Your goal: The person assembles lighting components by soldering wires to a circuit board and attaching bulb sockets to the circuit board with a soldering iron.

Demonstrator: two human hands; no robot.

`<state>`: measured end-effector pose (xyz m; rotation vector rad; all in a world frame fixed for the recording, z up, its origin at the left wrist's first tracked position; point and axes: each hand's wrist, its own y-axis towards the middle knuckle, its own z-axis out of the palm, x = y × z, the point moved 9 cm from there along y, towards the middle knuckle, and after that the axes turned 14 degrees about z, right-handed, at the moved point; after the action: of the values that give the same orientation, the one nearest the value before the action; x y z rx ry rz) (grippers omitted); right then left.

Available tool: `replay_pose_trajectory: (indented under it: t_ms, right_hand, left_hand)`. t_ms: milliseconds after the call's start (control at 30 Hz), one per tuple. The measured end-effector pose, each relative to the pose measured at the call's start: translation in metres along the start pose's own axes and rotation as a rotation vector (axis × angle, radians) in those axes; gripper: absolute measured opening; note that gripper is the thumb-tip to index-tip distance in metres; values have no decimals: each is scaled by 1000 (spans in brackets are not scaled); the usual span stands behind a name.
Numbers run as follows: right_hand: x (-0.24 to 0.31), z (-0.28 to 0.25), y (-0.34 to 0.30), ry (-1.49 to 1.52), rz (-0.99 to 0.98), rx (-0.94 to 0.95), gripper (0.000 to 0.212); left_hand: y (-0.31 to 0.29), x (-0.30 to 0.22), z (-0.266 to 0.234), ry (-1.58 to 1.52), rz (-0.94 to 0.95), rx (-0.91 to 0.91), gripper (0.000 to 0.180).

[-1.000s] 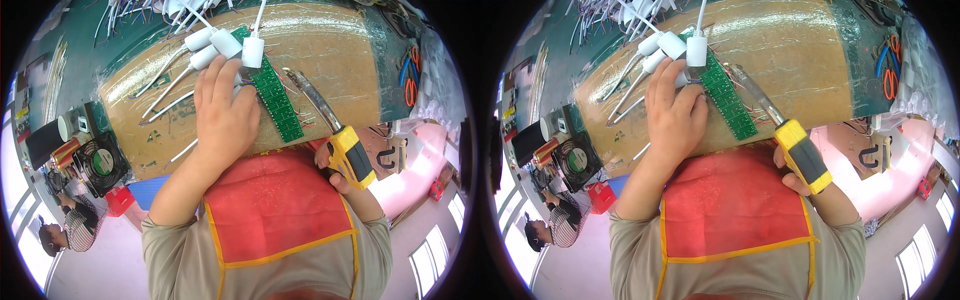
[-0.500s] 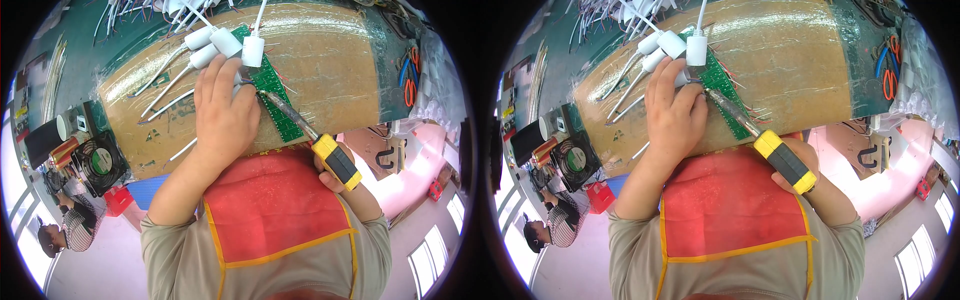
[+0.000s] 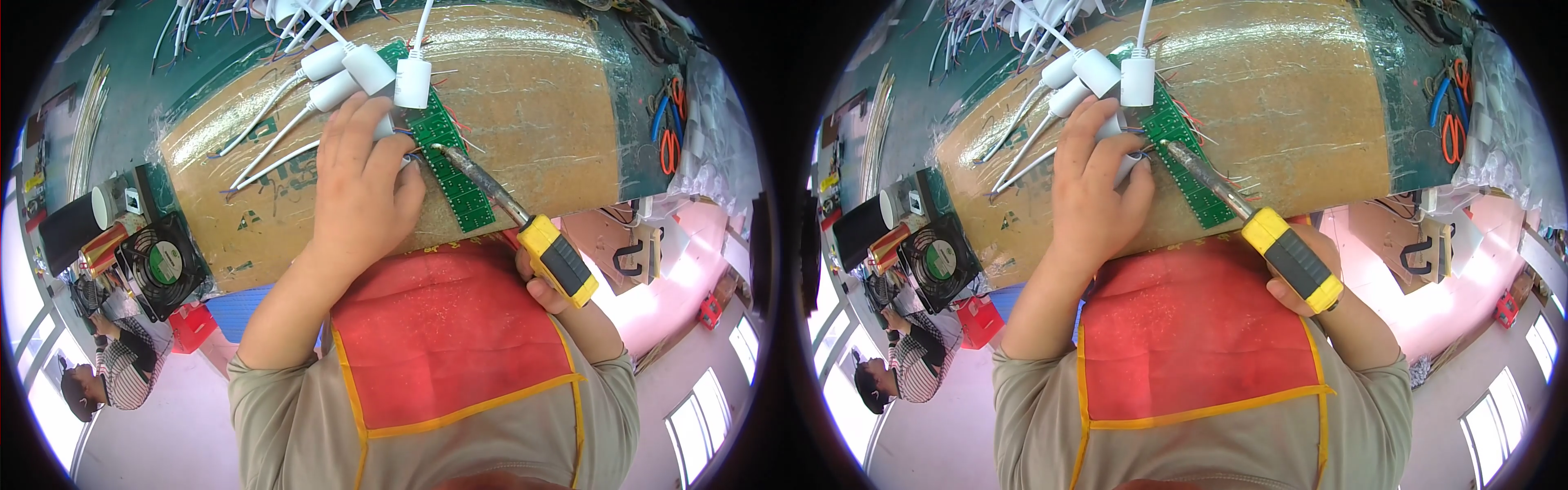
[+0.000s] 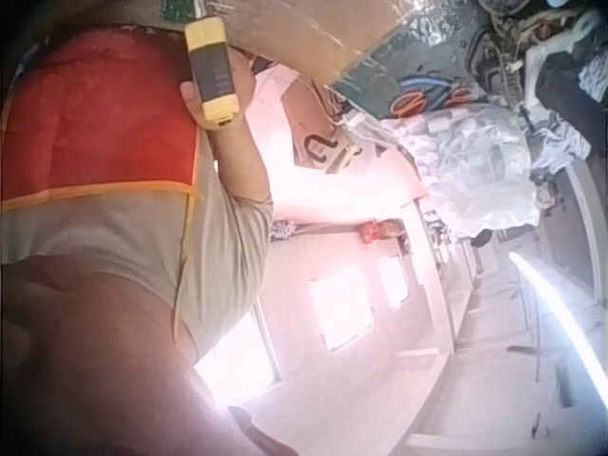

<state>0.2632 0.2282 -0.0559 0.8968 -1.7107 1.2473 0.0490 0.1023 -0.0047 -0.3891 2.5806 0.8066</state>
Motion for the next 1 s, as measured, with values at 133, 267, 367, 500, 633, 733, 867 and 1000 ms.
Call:
replay_pose_trajectory:
  t_ms: [133, 267, 367, 500, 633, 733, 867, 1000]
  right_hand:
    - [3, 0, 1, -3, -10, 2, 35]
    - [5, 0, 1, 21, 9, 17, 34]
    - [4, 1, 2, 29, 11, 18, 32]
    - [-5, 2, -7, 50, -202, 93, 57]
    - [-1, 3, -4, 54, -178, 114, 53]
    - [-1, 5, -4, 44, -174, 106, 50]
    - [2, 3, -2, 41, -179, 98, 44]
    - [1, 4, 0, 89, -113, 105, 40]
  left_hand:
    - [1, -1, 0, -11, -3, 12, 24]
    - [0, -2, -1, -24, 27, -29, 21]
    - [-1, -3, 1, 1, 53, -40, 18]
    - [0, -9, 2, 93, 110, -39, 13]
    - [-1, -12, 2, 147, 140, -48, 11]
    - [0, -14, 2, 181, 150, -63, 11]
    - [2, -14, 2, 192, 146, -60, 11]
    - [1, -15, 3, 219, 150, -42, 11]
